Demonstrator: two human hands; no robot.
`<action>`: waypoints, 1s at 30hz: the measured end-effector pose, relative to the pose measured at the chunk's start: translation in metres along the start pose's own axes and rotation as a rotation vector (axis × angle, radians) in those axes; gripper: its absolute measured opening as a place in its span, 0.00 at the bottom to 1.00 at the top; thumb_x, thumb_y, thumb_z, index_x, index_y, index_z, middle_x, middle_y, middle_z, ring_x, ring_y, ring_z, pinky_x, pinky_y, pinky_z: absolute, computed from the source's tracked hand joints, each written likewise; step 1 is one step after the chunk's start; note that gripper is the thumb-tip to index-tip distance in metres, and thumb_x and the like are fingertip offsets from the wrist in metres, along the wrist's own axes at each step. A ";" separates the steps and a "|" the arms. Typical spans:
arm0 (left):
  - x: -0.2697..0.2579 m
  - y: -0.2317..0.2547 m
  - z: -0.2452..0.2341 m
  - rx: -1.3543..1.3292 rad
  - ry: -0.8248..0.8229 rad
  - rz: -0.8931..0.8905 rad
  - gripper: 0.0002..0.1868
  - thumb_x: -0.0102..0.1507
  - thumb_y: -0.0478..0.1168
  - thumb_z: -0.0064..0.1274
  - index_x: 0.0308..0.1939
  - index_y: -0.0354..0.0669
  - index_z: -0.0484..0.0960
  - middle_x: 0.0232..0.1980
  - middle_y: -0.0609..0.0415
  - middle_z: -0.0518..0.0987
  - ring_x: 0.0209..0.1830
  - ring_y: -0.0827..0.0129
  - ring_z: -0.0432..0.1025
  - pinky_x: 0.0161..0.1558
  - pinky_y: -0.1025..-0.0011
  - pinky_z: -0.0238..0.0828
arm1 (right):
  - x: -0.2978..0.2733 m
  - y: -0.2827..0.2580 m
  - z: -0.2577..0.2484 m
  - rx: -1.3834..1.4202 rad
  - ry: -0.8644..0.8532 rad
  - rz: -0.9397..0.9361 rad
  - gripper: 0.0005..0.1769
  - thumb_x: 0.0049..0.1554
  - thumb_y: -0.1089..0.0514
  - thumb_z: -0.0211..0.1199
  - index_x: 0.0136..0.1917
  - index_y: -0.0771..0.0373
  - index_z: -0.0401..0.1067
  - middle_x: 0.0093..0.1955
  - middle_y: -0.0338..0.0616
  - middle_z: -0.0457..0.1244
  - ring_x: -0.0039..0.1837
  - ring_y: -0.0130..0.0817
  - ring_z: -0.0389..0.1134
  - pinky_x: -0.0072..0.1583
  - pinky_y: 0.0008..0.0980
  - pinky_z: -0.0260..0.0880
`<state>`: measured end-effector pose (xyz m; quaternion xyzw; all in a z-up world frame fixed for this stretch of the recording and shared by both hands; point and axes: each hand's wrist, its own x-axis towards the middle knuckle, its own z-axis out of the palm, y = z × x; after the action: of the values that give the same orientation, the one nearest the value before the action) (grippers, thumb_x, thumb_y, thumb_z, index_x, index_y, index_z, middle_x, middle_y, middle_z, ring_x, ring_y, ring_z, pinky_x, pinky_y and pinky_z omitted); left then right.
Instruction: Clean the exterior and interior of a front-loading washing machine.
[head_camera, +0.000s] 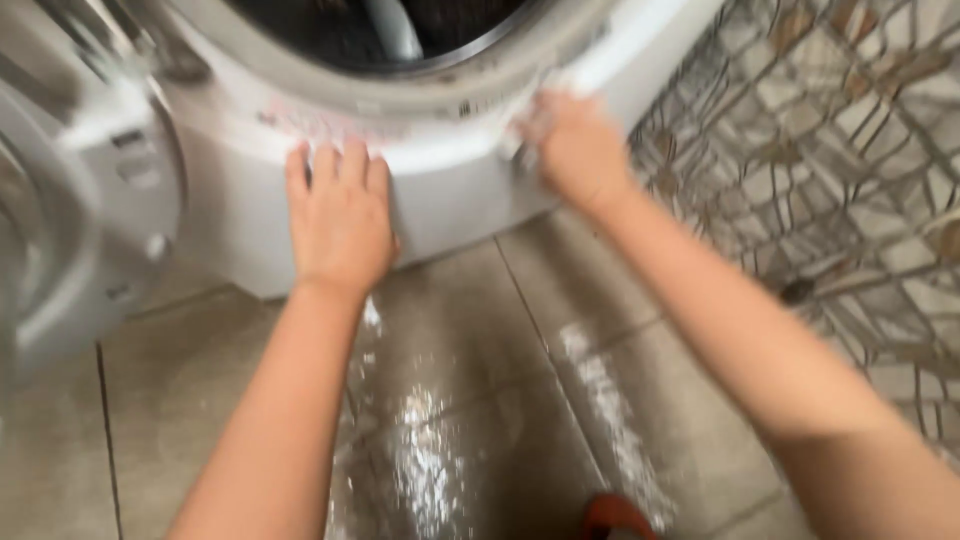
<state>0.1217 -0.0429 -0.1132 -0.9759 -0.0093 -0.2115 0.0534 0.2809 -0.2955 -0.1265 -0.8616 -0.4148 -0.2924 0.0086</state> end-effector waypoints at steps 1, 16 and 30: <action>0.001 -0.001 -0.002 0.015 -0.054 -0.011 0.30 0.49 0.45 0.68 0.54 0.43 0.78 0.59 0.51 0.73 0.64 0.55 0.63 0.75 0.51 0.42 | 0.003 0.013 -0.016 -0.057 -0.039 0.023 0.26 0.50 0.66 0.67 0.62 0.49 0.80 0.65 0.46 0.64 0.63 0.51 0.65 0.61 0.43 0.69; 0.007 0.017 0.005 -0.169 -0.045 -0.016 0.44 0.41 0.46 0.70 0.62 0.40 0.76 0.60 0.48 0.71 0.64 0.54 0.61 0.74 0.55 0.41 | 0.020 -0.085 0.009 0.327 0.023 0.080 0.22 0.56 0.67 0.66 0.63 0.56 0.76 0.68 0.49 0.64 0.67 0.49 0.67 0.61 0.41 0.71; 0.008 0.016 0.002 -0.245 -0.041 -0.007 0.39 0.45 0.38 0.59 0.63 0.35 0.75 0.65 0.43 0.70 0.65 0.50 0.61 0.75 0.56 0.40 | -0.002 0.008 0.016 -0.051 0.172 0.061 0.16 0.53 0.64 0.65 0.55 0.55 0.80 0.65 0.49 0.66 0.67 0.46 0.63 0.64 0.42 0.64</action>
<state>0.1308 -0.0590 -0.1134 -0.9792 0.0121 -0.1911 -0.0672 0.2944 -0.2979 -0.1390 -0.8454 -0.3787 -0.3754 0.0312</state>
